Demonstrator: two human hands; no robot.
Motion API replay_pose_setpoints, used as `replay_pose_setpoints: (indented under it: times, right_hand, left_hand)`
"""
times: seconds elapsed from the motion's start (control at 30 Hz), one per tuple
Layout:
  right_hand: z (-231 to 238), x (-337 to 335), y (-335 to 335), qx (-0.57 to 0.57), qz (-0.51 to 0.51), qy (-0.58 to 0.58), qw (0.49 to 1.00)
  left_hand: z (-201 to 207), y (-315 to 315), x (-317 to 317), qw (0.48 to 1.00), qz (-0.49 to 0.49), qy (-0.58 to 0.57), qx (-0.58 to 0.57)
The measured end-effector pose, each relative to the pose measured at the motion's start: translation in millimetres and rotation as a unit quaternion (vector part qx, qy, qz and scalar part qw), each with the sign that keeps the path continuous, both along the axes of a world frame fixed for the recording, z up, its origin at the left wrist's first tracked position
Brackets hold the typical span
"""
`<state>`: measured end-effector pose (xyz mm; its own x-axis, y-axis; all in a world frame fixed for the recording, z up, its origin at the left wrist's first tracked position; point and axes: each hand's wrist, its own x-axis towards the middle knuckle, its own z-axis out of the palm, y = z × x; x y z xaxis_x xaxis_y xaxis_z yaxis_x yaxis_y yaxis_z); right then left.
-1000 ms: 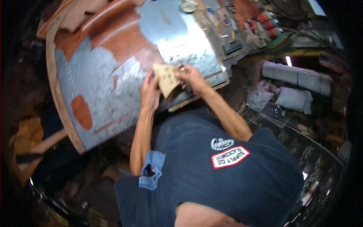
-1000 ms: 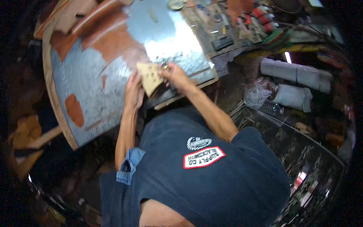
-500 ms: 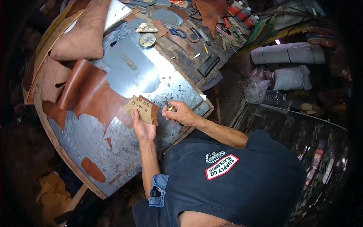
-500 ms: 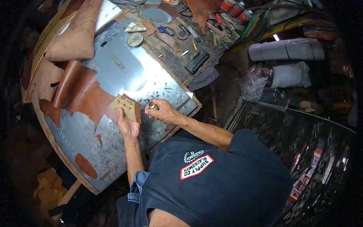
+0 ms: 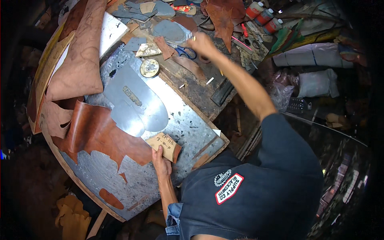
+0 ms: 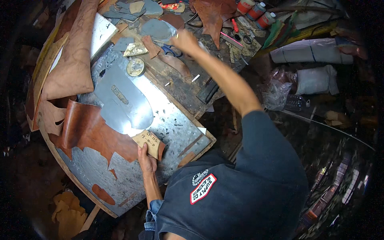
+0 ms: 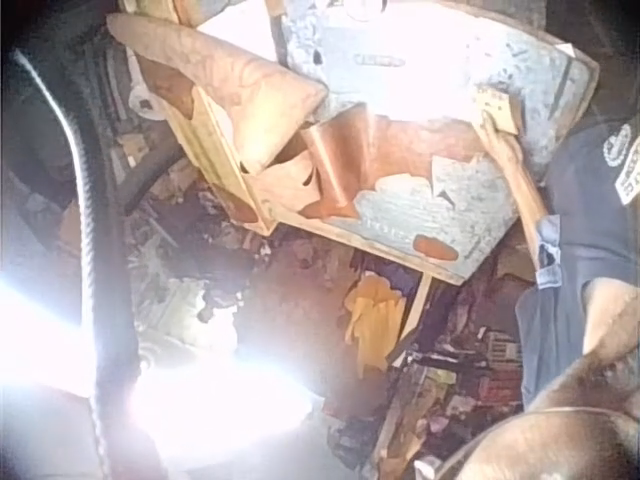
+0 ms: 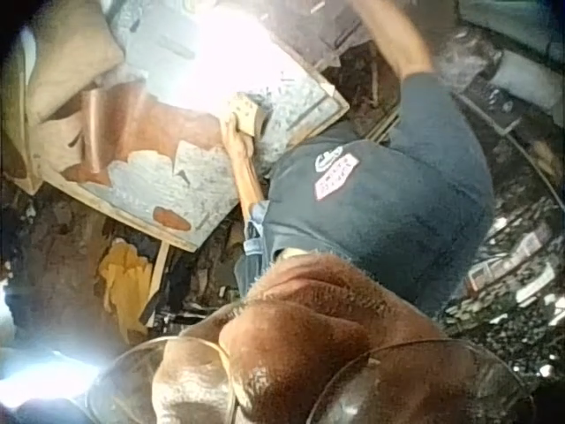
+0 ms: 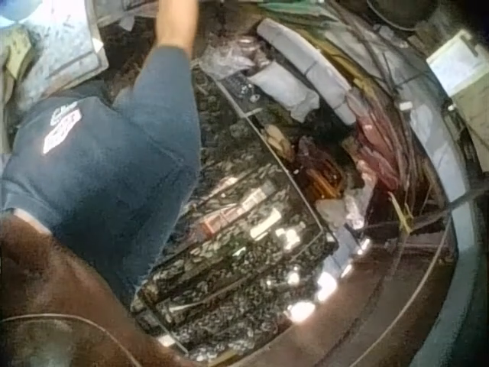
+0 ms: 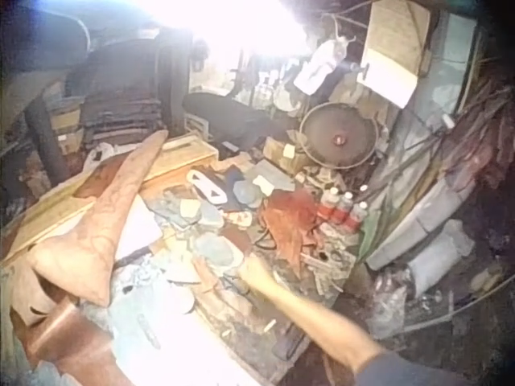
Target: Use a template and a cutting tool to cut shoe component patterns from a large piece of leather.
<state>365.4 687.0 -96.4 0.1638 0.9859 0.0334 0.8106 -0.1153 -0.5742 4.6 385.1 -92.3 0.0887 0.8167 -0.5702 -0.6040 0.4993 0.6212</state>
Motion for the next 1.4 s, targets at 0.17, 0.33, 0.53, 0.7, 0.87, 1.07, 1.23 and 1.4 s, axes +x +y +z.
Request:
replay_pose_setpoints:
  times: [0.17, 0.33, 0.53, 0.7, 0.87, 1.07, 1.23, 1.4]
  right_hand:
    - [-46.8, 34.3, 121.3, -0.120, -0.103, -0.001, 0.988]
    - [-56.9, 52.2, 152.1, -0.134, -0.057, -0.048, 0.988]
    - [-45.6, 53.6, 140.7, -0.077, -0.132, -0.053, 0.987]
    - [-20.2, 69.1, 130.8, -0.070, -0.097, 0.159, 0.980]
    - [43.1, 61.2, 100.3, -0.012, -0.078, 0.255, 0.964]
    - [5.3, 50.6, 99.9, -0.079, 0.022, 0.237, 0.968]
    - [-35.9, 22.7, 147.5, -0.061, -0.032, -0.070, 0.995]
    - [-26.5, -17.0, 141.2, -0.094, 0.001, -0.132, 0.987]
  left_hand:
    - [-8.0, -4.4, -6.5, 0.998, 0.009, 0.043, -0.042]
    - [-8.5, -3.5, -1.7, 0.996, 0.036, 0.045, -0.069]
    - [-2.0, 2.5, -1.2, 0.994, 0.027, 0.060, -0.082]
    - [-2.9, 3.1, -1.3, 0.996, 0.018, 0.048, -0.079]
    - [-8.4, 1.7, -4.3, 0.996, 0.014, 0.042, -0.079]
    - [-7.7, 0.4, -5.6, 0.996, 0.009, 0.044, -0.072]
    - [-4.5, 3.4, -3.8, 0.995, 0.008, 0.055, -0.078]
    - [0.3, 2.5, -0.1, 0.993, 0.020, 0.064, -0.095]
